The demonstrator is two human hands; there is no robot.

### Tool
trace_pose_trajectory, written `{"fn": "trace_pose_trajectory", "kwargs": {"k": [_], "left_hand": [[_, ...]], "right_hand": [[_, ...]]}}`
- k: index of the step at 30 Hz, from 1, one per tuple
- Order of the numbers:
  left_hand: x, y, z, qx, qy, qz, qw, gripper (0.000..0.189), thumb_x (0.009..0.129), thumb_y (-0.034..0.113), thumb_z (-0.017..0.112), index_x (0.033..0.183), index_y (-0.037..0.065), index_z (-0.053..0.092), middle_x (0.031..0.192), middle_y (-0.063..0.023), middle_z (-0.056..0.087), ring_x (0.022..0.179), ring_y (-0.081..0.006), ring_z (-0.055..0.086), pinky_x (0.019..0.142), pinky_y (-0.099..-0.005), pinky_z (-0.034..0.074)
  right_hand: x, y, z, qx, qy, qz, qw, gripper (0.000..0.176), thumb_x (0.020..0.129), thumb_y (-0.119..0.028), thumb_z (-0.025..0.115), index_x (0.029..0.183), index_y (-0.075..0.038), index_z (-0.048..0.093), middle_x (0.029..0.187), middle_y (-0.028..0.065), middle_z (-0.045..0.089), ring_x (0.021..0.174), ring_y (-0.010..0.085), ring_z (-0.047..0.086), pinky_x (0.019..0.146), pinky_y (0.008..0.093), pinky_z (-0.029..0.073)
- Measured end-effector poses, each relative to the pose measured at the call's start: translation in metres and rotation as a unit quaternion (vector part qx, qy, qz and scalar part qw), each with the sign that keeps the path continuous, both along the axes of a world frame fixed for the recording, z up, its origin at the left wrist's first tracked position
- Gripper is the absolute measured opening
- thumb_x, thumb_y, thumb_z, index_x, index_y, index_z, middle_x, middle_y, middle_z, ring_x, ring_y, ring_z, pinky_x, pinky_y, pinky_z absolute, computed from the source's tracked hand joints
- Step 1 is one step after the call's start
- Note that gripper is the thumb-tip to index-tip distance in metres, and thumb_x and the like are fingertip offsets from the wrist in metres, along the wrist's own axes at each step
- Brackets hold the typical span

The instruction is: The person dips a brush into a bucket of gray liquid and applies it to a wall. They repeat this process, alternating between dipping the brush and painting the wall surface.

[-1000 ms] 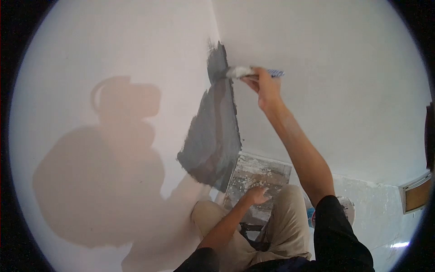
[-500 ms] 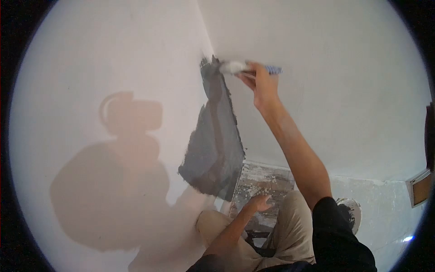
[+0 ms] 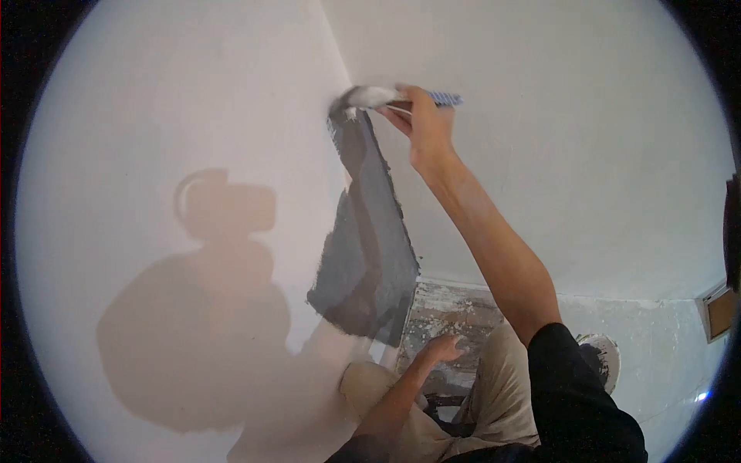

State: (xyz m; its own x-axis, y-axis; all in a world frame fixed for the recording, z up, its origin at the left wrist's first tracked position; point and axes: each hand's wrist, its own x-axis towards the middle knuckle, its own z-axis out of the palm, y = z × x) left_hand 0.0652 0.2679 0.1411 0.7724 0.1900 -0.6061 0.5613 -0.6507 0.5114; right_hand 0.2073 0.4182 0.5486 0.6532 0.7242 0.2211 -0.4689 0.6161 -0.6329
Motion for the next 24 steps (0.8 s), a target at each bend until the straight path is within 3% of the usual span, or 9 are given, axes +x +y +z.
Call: {"fn": "trace_pose_trajectory", "kwargs": {"k": [3,6,9,13,19,24], "left_hand": [[0.002,0.005,-0.048,-0.018,-0.062,-0.009,0.998,0.071,0.086,0.047,0.052,0.138,0.002,0.032,0.136,-0.0232,0.041,0.126,-0.036,0.04,0.104,-0.0424,0.035],[0.003,0.002,-0.016,-0.023,-0.03,0.002,0.999,0.07,0.086,0.047,0.052,0.139,0.004,0.033,0.136,-0.0235,0.041,0.125,-0.0362,0.04,0.104,-0.0427,0.035],[0.003,0.001,0.012,-0.029,-0.012,0.026,0.999,0.07,0.087,0.047,0.052,0.139,0.006,0.033,0.135,-0.0231,0.042,0.124,-0.0363,0.042,0.104,-0.0429,0.035],[0.002,0.002,-0.009,-0.022,-0.042,0.011,0.999,0.07,0.086,0.048,0.052,0.139,0.005,0.033,0.136,-0.0221,0.042,0.124,-0.0358,0.042,0.104,-0.0427,0.035],[0.003,0.001,0.003,-0.029,-0.043,0.018,0.999,0.071,0.086,0.048,0.052,0.138,0.004,0.034,0.137,-0.0216,0.04,0.126,-0.0351,0.04,0.105,-0.0422,0.034],[0.004,0.005,-0.011,-0.026,-0.028,0.011,0.999,0.072,0.086,0.049,0.052,0.138,0.003,0.033,0.138,-0.0225,0.038,0.129,-0.0347,0.037,0.106,-0.0415,0.032]], "right_hand": [[0.007,0.004,-0.022,-0.069,-0.025,-0.042,0.996,0.021,0.082,-0.005,0.054,0.094,0.012,0.054,0.092,0.0196,0.06,0.079,0.0283,0.065,0.076,0.0303,0.057],[0.012,0.026,-0.038,-0.103,-0.006,-0.043,0.994,0.02,0.082,-0.005,0.054,0.094,0.012,0.054,0.091,0.0202,0.061,0.079,0.0279,0.065,0.073,0.029,0.058],[0.012,0.051,-0.021,-0.088,0.003,-0.02,0.996,0.021,0.082,-0.005,0.055,0.094,0.012,0.055,0.091,0.0203,0.061,0.079,0.0276,0.065,0.072,0.0286,0.058],[0.025,0.039,0.002,0.022,-0.002,0.013,1.0,0.02,0.082,-0.005,0.056,0.092,0.012,0.055,0.089,0.0195,0.061,0.078,0.0267,0.064,0.072,0.028,0.058],[0.017,0.022,-0.032,-0.101,-0.091,-0.057,0.989,0.02,0.081,-0.007,0.056,0.09,0.011,0.056,0.085,0.0176,0.061,0.077,0.0254,0.065,0.072,0.0288,0.058],[0.01,0.054,-0.013,-0.111,-0.041,-0.05,0.992,0.021,0.081,-0.008,0.056,0.091,0.011,0.056,0.088,0.0176,0.061,0.077,0.0258,0.065,0.073,0.0306,0.058]]}}
